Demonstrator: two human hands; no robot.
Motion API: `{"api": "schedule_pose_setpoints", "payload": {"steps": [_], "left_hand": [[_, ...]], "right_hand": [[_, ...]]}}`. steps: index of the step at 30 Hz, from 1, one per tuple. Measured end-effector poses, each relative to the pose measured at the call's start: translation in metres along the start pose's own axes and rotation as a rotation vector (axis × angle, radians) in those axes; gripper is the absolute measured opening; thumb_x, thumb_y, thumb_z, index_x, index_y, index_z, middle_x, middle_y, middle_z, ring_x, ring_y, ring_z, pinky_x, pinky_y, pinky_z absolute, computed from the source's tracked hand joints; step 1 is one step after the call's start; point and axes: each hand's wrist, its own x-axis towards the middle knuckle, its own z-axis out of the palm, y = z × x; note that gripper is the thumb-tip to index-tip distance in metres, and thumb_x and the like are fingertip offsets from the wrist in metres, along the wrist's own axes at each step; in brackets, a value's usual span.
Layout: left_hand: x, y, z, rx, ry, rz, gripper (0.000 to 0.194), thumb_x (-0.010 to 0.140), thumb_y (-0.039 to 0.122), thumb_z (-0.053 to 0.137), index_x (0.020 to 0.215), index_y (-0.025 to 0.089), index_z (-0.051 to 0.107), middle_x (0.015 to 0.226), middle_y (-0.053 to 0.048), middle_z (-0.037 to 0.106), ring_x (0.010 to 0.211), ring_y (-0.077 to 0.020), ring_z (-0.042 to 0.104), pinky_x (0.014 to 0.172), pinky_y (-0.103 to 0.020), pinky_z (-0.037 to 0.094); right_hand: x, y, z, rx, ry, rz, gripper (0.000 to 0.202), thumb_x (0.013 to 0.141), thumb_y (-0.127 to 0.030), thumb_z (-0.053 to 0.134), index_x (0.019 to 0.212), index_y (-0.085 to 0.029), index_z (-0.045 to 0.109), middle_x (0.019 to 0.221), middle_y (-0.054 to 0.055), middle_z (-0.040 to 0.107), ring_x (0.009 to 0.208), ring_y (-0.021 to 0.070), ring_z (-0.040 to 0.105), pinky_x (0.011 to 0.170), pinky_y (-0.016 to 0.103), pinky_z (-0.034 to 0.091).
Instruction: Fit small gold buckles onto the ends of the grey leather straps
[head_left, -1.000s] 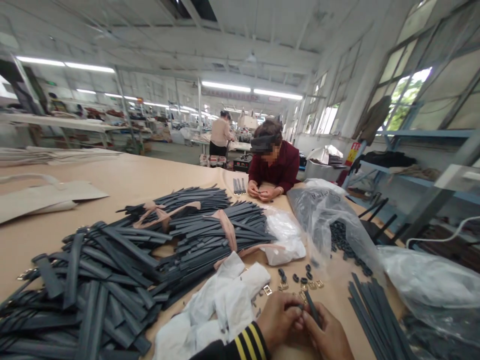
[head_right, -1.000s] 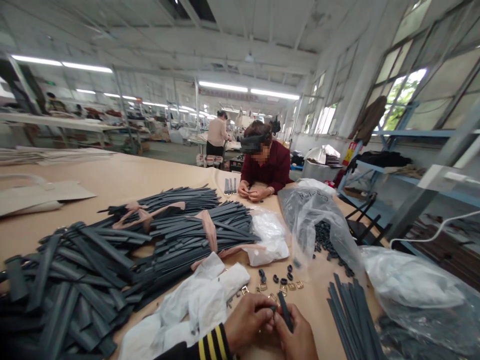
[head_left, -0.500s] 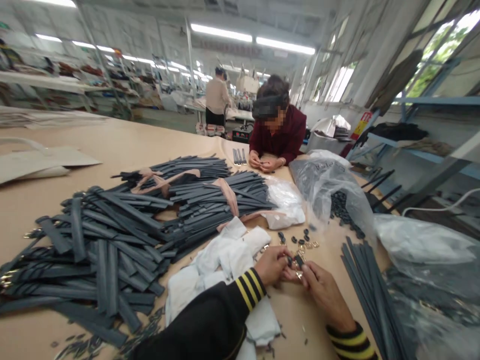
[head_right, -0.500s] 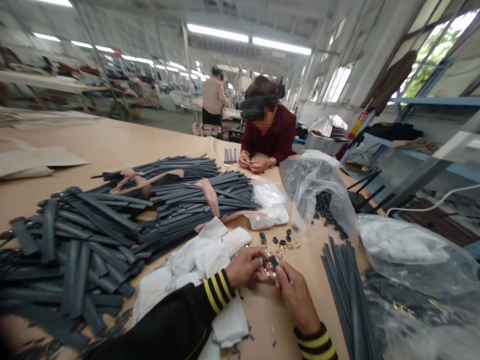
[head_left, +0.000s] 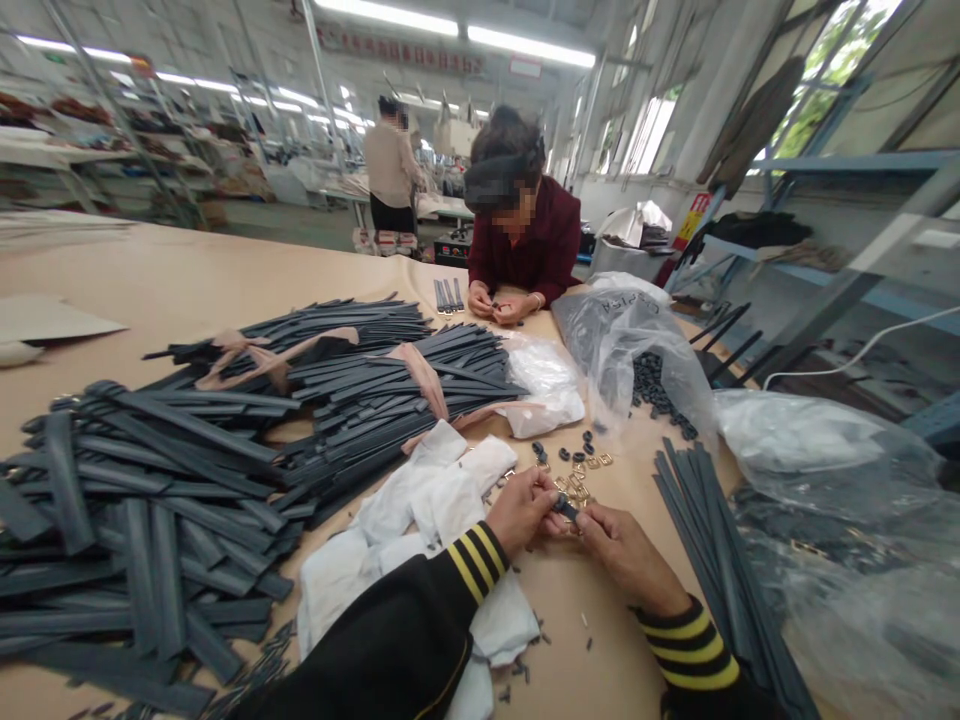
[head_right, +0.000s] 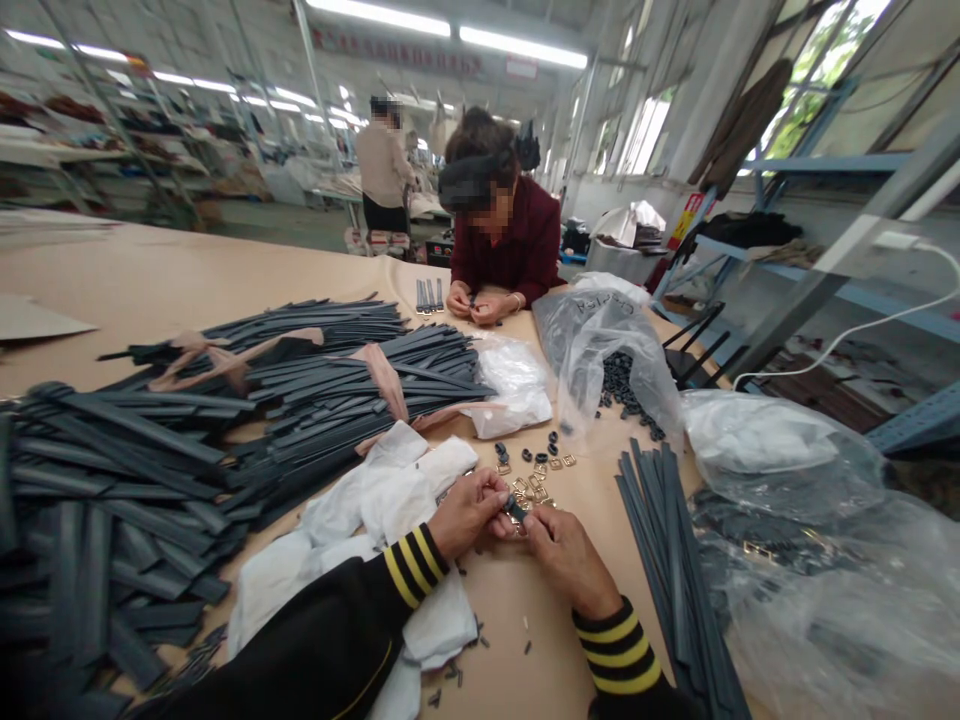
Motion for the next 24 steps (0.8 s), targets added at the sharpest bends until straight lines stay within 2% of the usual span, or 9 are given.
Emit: {"api": "schedule_pose_setpoints", "payload": {"steps": [8, 10, 12, 15, 17, 21, 24], "left_hand": [[-0.001, -0.006, 0.004, 0.203, 0.096, 0.162, 0.021, 0.079, 0.037, 0.042, 0.073, 0.018, 0.046, 0.053, 0.001, 0.057, 0.046, -0.0121, 0.056, 0.047, -0.024, 0.046], [-0.001, -0.004, 0.003, 0.17, 0.097, 0.132, 0.023, 0.078, 0.039, 0.042, 0.072, 0.017, 0.046, 0.051, 0.001, 0.057, 0.045, -0.0118, 0.055, 0.044, -0.023, 0.044], [0.0, -0.001, 0.002, 0.065, 0.072, 0.04, 0.024, 0.077, 0.04, 0.045, 0.071, 0.017, 0.045, 0.05, 0.001, 0.056, 0.043, -0.011, 0.054, 0.041, -0.021, 0.042], [-0.001, 0.005, -0.001, -0.13, 0.009, -0.123, 0.026, 0.071, 0.04, 0.053, 0.071, 0.015, 0.045, 0.051, 0.002, 0.056, 0.041, -0.0077, 0.051, 0.043, -0.019, 0.041], [-0.002, 0.009, -0.002, -0.215, -0.008, -0.173, 0.028, 0.067, 0.039, 0.058, 0.072, 0.013, 0.047, 0.051, 0.003, 0.054, 0.042, -0.0057, 0.05, 0.047, -0.018, 0.043], [-0.004, 0.013, 0.001, -0.288, 0.024, -0.138, 0.029, 0.064, 0.034, 0.063, 0.072, 0.014, 0.045, 0.054, 0.005, 0.053, 0.046, -0.005, 0.05, 0.051, -0.019, 0.045], [-0.003, 0.012, 0.003, -0.173, 0.066, -0.062, 0.021, 0.069, 0.031, 0.057, 0.072, 0.015, 0.044, 0.057, 0.004, 0.054, 0.047, -0.007, 0.052, 0.049, -0.02, 0.044]], "right_hand": [[0.003, -0.006, 0.014, 0.027, 0.188, 0.078, 0.031, 0.083, -0.036, 0.034, 0.063, -0.017, 0.049, 0.056, -0.002, 0.044, 0.055, 0.0123, 0.041, 0.051, 0.022, 0.032], [0.003, -0.007, 0.016, 0.011, 0.187, 0.051, 0.031, 0.084, -0.035, 0.033, 0.063, -0.018, 0.049, 0.056, -0.002, 0.047, 0.055, 0.0124, 0.043, 0.052, 0.022, 0.033], [0.002, -0.007, 0.018, -0.044, 0.194, 0.007, 0.031, 0.084, -0.034, 0.033, 0.064, -0.018, 0.05, 0.058, -0.001, 0.049, 0.056, 0.0128, 0.045, 0.054, 0.023, 0.035], [0.002, -0.006, 0.017, -0.107, 0.221, -0.037, 0.025, 0.083, -0.031, 0.035, 0.077, -0.017, 0.056, 0.066, 0.002, 0.057, 0.062, 0.0144, 0.05, 0.059, 0.024, 0.038], [0.002, -0.004, 0.016, -0.082, 0.228, -0.025, 0.024, 0.083, -0.029, 0.037, 0.085, -0.017, 0.057, 0.073, 0.004, 0.06, 0.068, 0.0155, 0.053, 0.063, 0.025, 0.039], [0.002, -0.004, 0.014, 0.01, 0.219, 0.03, 0.025, 0.082, -0.033, 0.038, 0.077, -0.016, 0.056, 0.066, 0.002, 0.057, 0.063, 0.0144, 0.05, 0.057, 0.023, 0.039], [0.002, -0.003, 0.016, 0.125, 0.224, 0.076, 0.027, 0.081, -0.036, 0.039, 0.072, -0.016, 0.054, 0.056, -0.002, 0.047, 0.052, 0.0109, 0.042, 0.046, 0.021, 0.032]]}}
